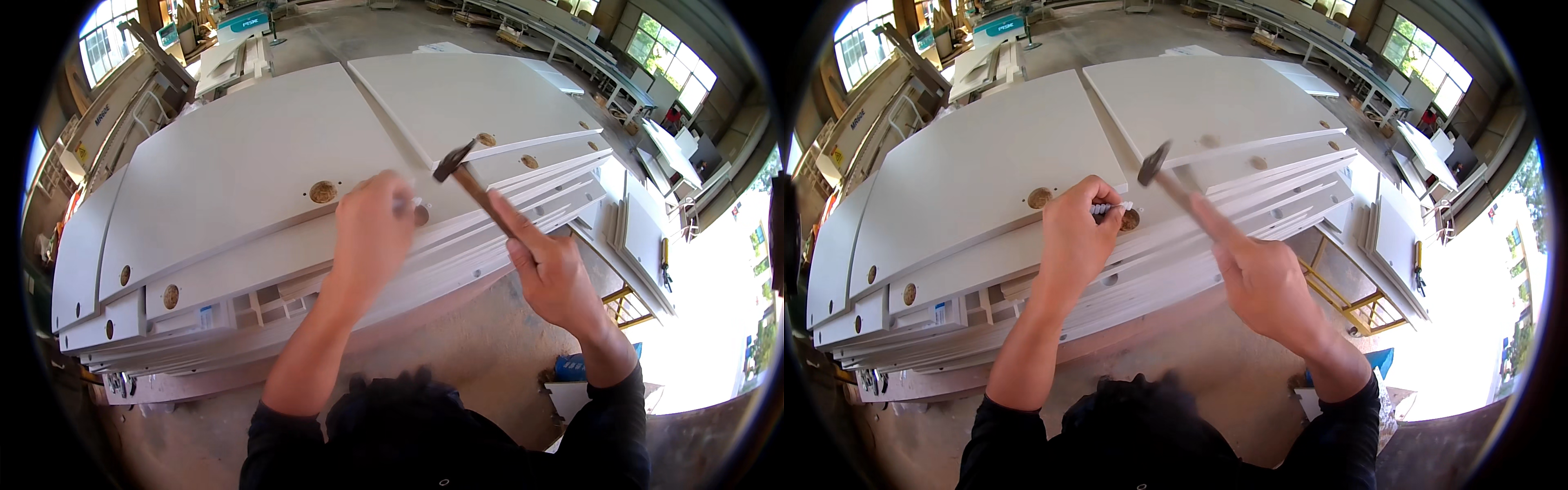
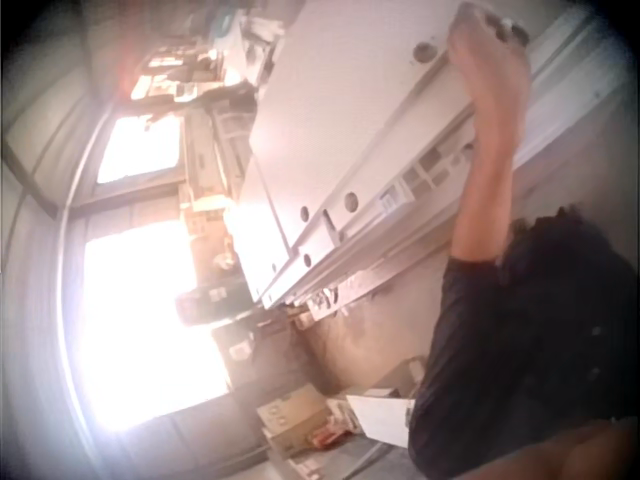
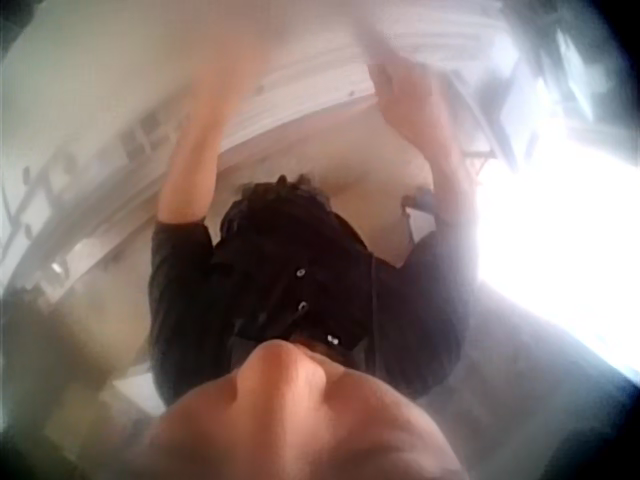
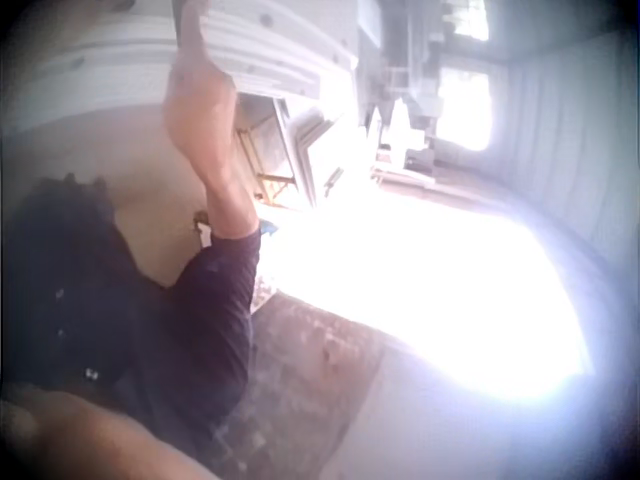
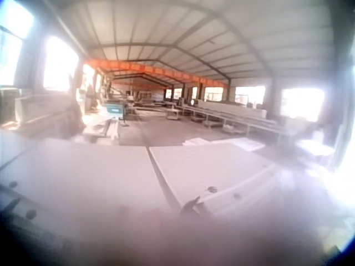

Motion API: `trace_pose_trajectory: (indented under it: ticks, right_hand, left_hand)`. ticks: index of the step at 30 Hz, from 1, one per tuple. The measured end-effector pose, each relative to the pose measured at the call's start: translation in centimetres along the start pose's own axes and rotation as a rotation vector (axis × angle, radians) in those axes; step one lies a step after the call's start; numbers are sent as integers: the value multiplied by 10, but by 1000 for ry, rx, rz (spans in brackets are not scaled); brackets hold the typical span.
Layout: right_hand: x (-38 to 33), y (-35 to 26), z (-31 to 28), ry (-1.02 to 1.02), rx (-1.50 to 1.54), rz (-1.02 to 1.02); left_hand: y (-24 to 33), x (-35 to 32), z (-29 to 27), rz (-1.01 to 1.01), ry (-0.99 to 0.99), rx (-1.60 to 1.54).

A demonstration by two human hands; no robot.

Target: The person uses a hammer to tap small wooden dowels into pre-drilled holes on stacked white cabinet panels. They then apply adhesive from a caulking gun into the holes and insert white plastic plugs to cover them. Finally, they lift a panel and place it onto a workbench.

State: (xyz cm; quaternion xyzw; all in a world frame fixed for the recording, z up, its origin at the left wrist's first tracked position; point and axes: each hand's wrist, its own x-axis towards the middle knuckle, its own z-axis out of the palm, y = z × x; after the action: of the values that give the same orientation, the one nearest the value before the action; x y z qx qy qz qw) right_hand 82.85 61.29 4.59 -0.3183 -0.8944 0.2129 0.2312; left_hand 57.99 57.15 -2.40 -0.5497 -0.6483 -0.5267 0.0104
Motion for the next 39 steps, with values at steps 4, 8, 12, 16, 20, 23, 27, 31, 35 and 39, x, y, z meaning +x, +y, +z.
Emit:
trace_pose_trajectory:
  ticks: [4, 8, 12, 16, 20, 23, 27, 31, 35, 39]
  right_hand:
    - [-1, 7, 1, -25, -120, -72]
    - [-4, 14, 13, 38, -47, -90]
    - [6, -1, -4, -50, -83, 17]
    - [-1, 10, 13, -25, -81, -8]
    - [0, -4, 5, -78, -85, 35]
    - [-1, -5, 6, -69, -5, 57]
    - [-6, -11, 16, -83, 82, 61]
    - [1, -17, 18, 2, 171, 26]
    - [11, -6, 28, 57, 51, -167]
    - [12, -23, 17, -114, 7, -3]
  left_hand:
    - [9, -6, -15, -36, 45, 16]
    - [8, -10, -31, -146, 40, -70]
    - [-1, -16, -43, -97, 50, -43]
    - [-1, -14, -42, -60, 32, -23]
    - [-9, -17, -41, -80, 13, 8]
    - [-11, -16, -40, -104, -22, 44]
    - [-14, -16, -36, -89, -26, 47]
    - [-15, -14, -33, -53, -8, 63]
    - [-9, -14, -37, -122, -51, -23]
    - [-12, -15, -39, -61, -13, -2]
